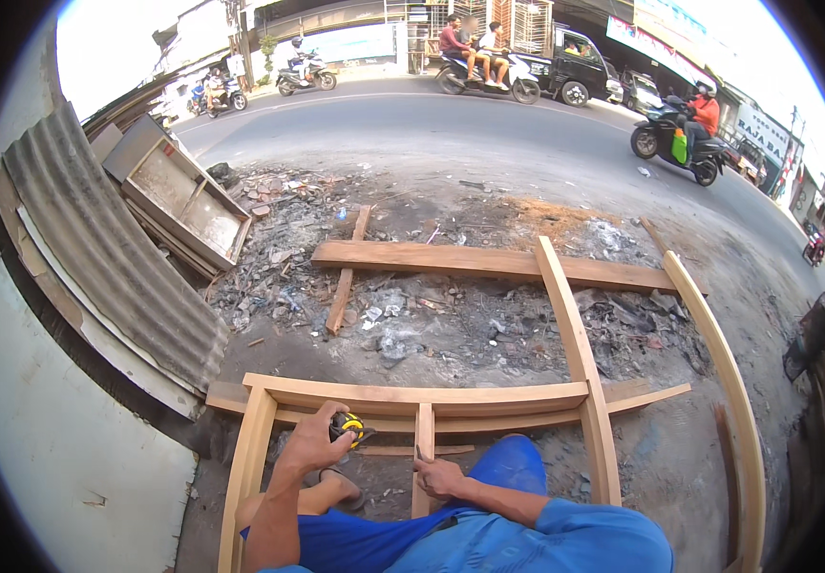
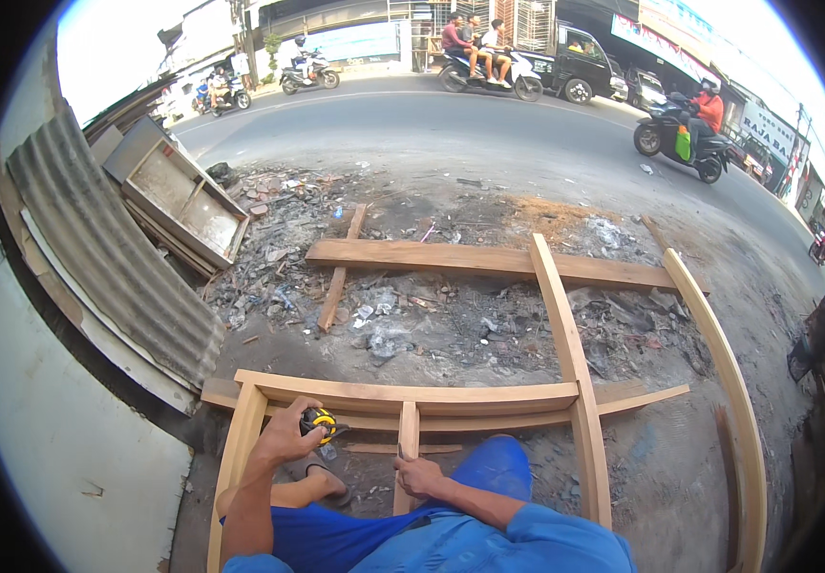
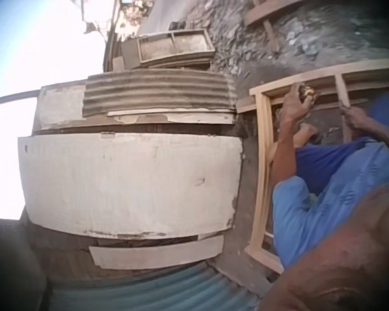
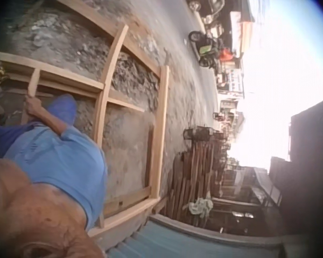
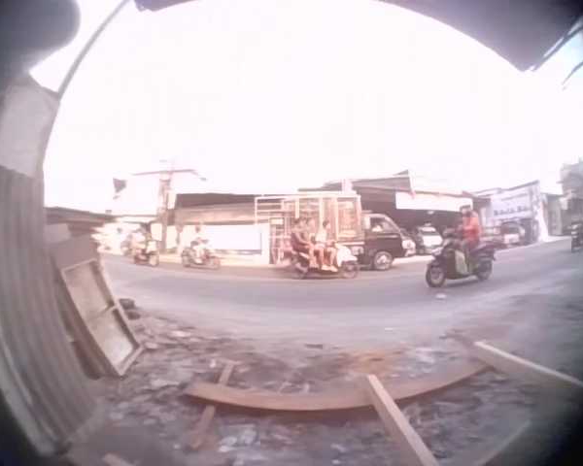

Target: The person measures and marks a wooden frame assembly using a tape measure, a speed square, and a pencil. The person uses the speed square to draw straight lines across the wood members and extends the tape measure to verify dimensions.

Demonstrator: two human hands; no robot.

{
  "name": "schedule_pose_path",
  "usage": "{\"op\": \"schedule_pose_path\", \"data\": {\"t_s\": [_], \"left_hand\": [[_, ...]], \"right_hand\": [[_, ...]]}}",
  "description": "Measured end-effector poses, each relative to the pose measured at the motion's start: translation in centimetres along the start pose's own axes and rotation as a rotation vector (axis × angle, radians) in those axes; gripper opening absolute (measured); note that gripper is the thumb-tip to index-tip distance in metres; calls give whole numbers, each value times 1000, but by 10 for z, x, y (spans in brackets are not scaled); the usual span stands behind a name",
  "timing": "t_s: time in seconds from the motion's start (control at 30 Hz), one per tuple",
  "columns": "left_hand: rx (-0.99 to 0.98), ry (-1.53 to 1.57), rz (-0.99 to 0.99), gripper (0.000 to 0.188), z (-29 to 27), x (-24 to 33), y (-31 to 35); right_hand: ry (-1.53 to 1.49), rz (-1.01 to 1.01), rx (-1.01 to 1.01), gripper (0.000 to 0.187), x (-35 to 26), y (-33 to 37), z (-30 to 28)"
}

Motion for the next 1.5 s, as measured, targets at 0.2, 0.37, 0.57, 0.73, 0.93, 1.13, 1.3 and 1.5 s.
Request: {"op": "schedule_pose_path", "data": {"t_s": [0.2, 0.37, 0.57, 0.73, 0.93, 1.13, 1.3, 1.5], "left_hand": [[-4, 8, 10, 51, 5, 1, -3], [7, -27, 39, 50, 7, -1, -4], [2, -49, 44, 49, 9, 7, -4], [-33, -71, 63, 48, 17, 9, -11], [-79, -265, 166, 52, 33, -9, -13], [-138, -324, 180, 47, 67, 14, -21], [-139, -300, 126, 47, 78, 19, -22], [-21, -173, 140, 45, 75, 5, -15]], "right_hand": [[-19, 28, -58, 26, 4, -2, -1], [30, -21, -19, 23, -5, 0, -7], [20, -18, -4, 24, 2, -6, -1], [-109, 4, 44, 31, 8, -6, -12], [-1219, -5, -115, 53, -33, -10, -76], [-1367, -216, -287, 51, -83, 3, -95], [-1605, -186, -243, 42, -82, -7, -80], [-1721, -359, -218, 46, -96, -22, -86]]}}
Point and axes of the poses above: each hand's wrist, its own y-axis away from the middle knuckle, its own z-axis out of the palm, x = y × z, the point moved 4 cm from there along -y, towards the middle knuckle, and after that the axes turned 12 degrees about -x, right-handed, at the moved point
